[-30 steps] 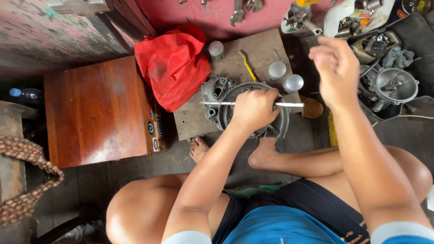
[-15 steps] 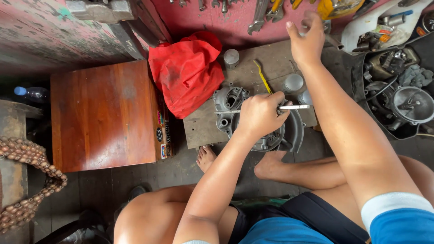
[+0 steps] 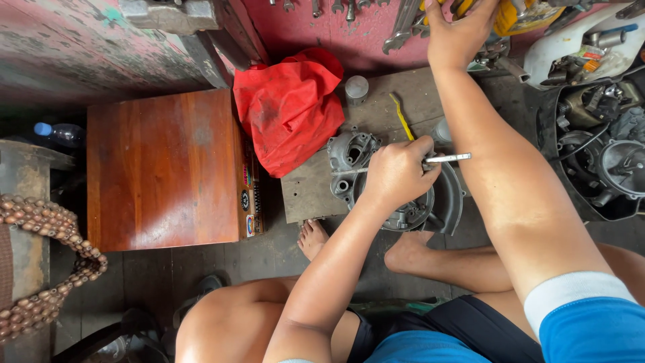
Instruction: Repairing and cleaning a motorcycle engine casing using hand tools
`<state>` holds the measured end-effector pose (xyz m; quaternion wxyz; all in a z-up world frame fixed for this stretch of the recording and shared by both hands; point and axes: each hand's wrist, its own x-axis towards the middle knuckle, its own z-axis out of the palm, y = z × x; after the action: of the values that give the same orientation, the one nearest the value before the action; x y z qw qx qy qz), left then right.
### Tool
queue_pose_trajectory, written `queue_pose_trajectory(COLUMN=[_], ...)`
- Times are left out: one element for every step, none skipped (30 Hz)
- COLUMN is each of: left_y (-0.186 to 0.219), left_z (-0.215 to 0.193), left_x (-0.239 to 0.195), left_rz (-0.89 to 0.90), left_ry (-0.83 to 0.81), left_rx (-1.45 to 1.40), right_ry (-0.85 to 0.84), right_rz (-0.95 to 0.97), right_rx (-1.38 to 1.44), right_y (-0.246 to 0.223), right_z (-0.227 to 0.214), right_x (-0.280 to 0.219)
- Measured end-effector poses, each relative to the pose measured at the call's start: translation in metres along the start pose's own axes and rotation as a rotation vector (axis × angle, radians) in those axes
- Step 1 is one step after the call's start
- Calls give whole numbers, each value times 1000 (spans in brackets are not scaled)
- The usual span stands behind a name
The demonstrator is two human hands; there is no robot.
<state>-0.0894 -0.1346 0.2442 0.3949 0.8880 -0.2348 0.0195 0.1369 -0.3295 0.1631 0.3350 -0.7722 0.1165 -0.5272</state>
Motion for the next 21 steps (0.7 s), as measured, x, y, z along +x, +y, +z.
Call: queue_pose_trajectory(left_y=[-1,-1,-2,-2,-3,-2,-1,-1,0,0,0,0,0,1,1,1,1,2,2,2,3], left_z=[2,4,6,9,11,12,13,14,15,15,15,15,15,16,16,17,17,17,18,18,19], left_x=[-1,-2,-3,-4,-4,-4,-4,-5,-5,-6,-5,-3,-3,-3,-4,-5,-4,-4,-3,-3,-3], left_rz=[-4,-8,-8,5,18,18,17,16,17,23,31,33,23,14,12,11,10,8,4,-1,-1], left_ry=[-7,-14,-13,1,16,19,8,-3,-3,3,15,20,0,-20,-24,-38,-48,-48,-64,-80,-78], left_rx=[4,7,7,16,27,29,21,14,12,7,4,5,9,13,13,11,10,10,18,25,25], right_ry=[3,5,4,2,0,0,-22,-45,-46,-133,-220,-219,-219,-219,-219,-227,-235,-236,-201,-166,-166], right_rz=[-18,-37,-38,-23,-7,-7,35,77,76,76,72,68,113,158,161,111,58,59,11,-37,-38], right_rx=[-11,-22,-21,-14,-5,-2,29,59,57,144,235,239,285,332,329,207,89,89,-26,-142,-141], right_y=[0,0,3,6,8,5,2,-1,3,7,9,10,11,13,20,27,34,38,41,45,45], right_z=[-2,-4,-2,-1,2,3,4,4,2,-1,-1,0,0,-1,-2,-3,-2,-5,-8,-11,-15], right_x=[1,3,2,2,2,3,3,2,1,-1,-1,3,4,5,9,12,18,22,27,31,32])
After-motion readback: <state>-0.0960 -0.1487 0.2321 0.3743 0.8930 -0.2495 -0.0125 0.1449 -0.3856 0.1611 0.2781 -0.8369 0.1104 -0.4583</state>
